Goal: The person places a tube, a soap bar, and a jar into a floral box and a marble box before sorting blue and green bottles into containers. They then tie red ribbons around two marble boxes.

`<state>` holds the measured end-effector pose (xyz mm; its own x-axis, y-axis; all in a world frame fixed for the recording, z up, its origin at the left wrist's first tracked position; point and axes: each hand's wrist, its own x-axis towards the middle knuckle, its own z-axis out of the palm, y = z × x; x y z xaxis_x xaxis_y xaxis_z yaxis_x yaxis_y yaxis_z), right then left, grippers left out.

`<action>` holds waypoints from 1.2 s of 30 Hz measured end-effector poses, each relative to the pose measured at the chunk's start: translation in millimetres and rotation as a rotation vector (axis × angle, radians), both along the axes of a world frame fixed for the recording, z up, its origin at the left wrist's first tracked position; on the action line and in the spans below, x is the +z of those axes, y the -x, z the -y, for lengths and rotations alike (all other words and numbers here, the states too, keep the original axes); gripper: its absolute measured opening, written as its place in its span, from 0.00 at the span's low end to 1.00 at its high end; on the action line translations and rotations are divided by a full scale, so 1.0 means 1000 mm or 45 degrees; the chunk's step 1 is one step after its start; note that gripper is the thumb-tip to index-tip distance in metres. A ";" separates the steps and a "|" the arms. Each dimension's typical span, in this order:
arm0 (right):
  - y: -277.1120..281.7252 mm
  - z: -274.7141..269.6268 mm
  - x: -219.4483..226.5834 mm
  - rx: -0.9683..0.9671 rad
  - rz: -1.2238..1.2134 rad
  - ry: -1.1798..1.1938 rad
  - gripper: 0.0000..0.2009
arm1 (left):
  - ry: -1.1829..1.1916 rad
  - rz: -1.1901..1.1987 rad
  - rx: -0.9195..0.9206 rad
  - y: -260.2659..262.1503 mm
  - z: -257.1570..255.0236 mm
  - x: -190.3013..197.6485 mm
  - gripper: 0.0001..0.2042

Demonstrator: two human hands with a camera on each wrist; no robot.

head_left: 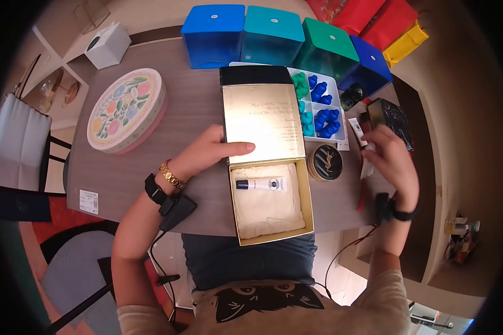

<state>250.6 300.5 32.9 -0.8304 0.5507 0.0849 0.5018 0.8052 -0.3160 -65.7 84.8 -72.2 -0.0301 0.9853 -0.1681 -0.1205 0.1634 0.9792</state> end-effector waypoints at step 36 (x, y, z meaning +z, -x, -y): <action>0.026 0.070 -0.026 0.001 -0.263 -0.253 0.27 | 0.078 -0.016 0.078 -0.002 0.004 -0.003 0.23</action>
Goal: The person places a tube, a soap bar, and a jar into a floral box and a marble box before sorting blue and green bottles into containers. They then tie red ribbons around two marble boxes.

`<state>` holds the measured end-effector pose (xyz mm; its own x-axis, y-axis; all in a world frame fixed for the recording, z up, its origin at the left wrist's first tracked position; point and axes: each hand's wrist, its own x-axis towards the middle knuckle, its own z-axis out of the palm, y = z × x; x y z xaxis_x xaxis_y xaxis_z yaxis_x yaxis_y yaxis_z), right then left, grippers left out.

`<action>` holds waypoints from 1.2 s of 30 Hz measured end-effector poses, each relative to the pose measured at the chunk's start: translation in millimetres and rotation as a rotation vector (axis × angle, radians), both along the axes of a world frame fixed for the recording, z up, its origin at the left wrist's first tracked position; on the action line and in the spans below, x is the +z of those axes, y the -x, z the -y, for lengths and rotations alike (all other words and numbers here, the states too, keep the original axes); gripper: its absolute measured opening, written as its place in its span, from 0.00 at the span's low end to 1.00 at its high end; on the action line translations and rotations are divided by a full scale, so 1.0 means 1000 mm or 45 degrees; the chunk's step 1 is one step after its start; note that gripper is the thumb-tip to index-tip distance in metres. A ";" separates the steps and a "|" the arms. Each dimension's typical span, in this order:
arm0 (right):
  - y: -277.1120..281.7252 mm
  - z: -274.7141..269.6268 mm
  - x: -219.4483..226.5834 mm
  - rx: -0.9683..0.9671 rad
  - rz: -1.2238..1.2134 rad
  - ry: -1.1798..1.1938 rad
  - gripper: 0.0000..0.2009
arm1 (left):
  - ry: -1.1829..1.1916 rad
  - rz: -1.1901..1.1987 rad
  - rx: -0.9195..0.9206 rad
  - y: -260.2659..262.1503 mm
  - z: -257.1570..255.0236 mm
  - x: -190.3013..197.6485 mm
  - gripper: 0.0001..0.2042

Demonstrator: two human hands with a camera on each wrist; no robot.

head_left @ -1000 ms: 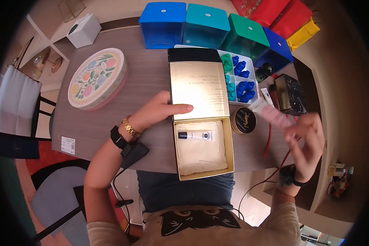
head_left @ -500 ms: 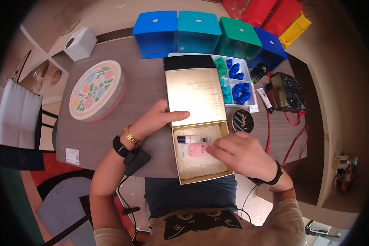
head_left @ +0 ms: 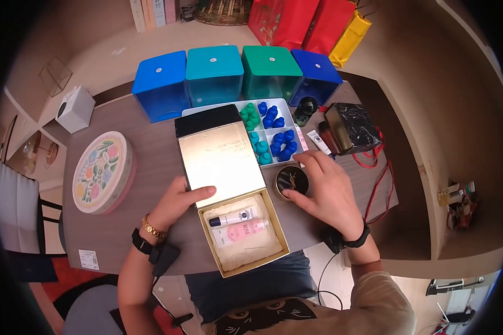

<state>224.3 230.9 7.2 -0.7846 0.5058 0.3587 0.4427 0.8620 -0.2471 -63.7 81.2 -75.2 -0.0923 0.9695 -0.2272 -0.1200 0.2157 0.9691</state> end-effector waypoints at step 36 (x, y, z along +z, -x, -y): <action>-0.008 -0.136 -0.047 -0.372 0.556 -0.871 0.12 | -0.120 -0.023 -0.041 -0.002 -0.003 0.003 0.21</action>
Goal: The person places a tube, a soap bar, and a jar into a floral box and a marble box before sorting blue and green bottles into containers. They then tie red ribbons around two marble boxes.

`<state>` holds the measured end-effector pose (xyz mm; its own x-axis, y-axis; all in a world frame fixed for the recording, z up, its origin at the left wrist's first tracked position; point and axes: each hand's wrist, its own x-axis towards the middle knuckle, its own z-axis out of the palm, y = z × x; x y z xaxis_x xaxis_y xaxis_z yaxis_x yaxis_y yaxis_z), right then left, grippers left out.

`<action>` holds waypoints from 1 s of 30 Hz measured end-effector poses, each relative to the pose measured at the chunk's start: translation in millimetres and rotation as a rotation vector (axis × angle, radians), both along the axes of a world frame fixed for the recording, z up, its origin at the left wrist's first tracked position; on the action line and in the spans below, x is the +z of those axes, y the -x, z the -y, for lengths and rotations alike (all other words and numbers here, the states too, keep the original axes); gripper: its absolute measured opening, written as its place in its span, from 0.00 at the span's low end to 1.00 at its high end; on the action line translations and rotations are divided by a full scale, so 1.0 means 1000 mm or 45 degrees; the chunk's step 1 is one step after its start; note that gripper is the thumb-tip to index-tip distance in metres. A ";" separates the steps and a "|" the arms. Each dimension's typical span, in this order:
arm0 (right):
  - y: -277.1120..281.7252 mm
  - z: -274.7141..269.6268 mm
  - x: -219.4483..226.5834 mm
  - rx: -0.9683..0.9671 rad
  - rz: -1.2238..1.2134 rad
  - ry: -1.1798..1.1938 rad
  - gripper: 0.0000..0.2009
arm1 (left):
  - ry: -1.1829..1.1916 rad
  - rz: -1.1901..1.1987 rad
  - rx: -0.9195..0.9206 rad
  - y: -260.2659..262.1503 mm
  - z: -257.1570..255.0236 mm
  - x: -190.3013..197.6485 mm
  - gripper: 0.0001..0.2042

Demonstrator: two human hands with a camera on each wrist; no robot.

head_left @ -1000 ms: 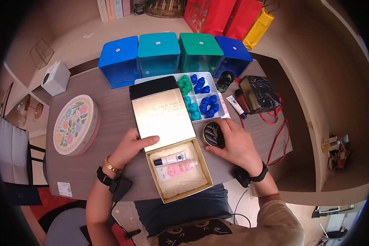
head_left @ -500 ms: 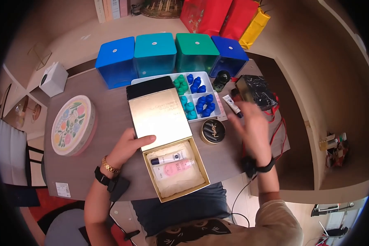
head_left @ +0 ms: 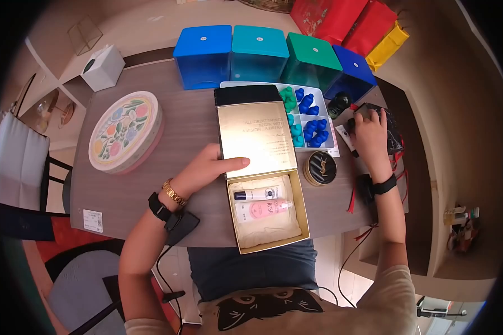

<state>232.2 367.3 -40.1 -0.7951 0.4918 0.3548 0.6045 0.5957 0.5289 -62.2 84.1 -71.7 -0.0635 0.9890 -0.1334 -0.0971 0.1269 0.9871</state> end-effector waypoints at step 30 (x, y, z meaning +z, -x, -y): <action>0.048 0.202 0.029 1.129 0.101 1.093 0.18 | -0.034 0.027 -0.001 0.000 -0.002 -0.002 0.21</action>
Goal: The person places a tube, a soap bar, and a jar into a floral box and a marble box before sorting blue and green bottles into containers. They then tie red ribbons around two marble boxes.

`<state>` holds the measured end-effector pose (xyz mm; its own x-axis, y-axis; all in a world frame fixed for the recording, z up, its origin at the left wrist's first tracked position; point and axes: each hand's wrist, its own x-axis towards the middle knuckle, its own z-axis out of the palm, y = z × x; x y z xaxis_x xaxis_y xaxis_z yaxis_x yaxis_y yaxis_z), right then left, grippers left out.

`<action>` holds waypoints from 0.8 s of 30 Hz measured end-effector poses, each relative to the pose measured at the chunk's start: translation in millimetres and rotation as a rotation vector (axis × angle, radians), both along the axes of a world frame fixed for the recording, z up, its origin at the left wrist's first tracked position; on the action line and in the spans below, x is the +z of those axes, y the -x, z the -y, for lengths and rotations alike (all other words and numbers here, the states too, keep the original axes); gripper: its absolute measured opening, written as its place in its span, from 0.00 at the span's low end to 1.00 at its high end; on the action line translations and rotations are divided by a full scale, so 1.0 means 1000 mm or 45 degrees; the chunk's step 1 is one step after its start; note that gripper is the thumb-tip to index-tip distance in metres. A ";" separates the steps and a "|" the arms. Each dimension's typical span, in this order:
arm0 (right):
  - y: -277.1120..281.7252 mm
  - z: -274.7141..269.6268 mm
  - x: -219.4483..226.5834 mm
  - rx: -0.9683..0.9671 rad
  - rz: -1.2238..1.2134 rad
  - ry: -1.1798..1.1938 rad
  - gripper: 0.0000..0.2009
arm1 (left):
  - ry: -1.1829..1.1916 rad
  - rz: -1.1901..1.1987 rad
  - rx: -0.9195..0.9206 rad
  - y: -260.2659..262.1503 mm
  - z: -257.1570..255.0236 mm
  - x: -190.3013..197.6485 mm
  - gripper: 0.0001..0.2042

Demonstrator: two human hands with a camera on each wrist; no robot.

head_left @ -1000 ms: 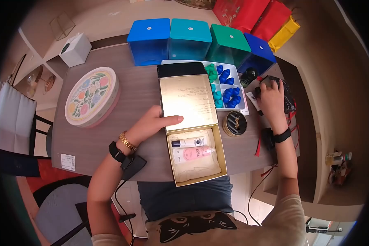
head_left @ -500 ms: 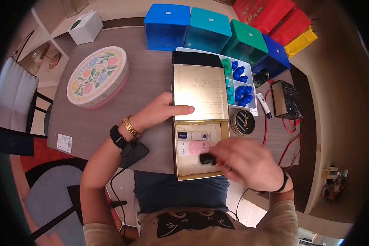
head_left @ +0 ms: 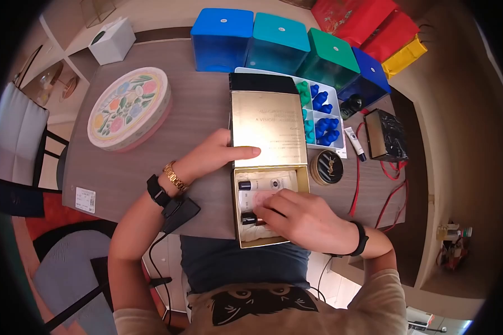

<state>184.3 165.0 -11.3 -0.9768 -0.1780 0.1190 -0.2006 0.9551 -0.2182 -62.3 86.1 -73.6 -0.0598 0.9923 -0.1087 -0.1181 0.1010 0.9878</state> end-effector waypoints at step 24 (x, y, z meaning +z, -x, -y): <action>-0.078 -0.147 -0.023 -1.382 -0.004 -0.276 0.14 | 0.034 -0.018 0.015 0.000 0.002 -0.002 0.20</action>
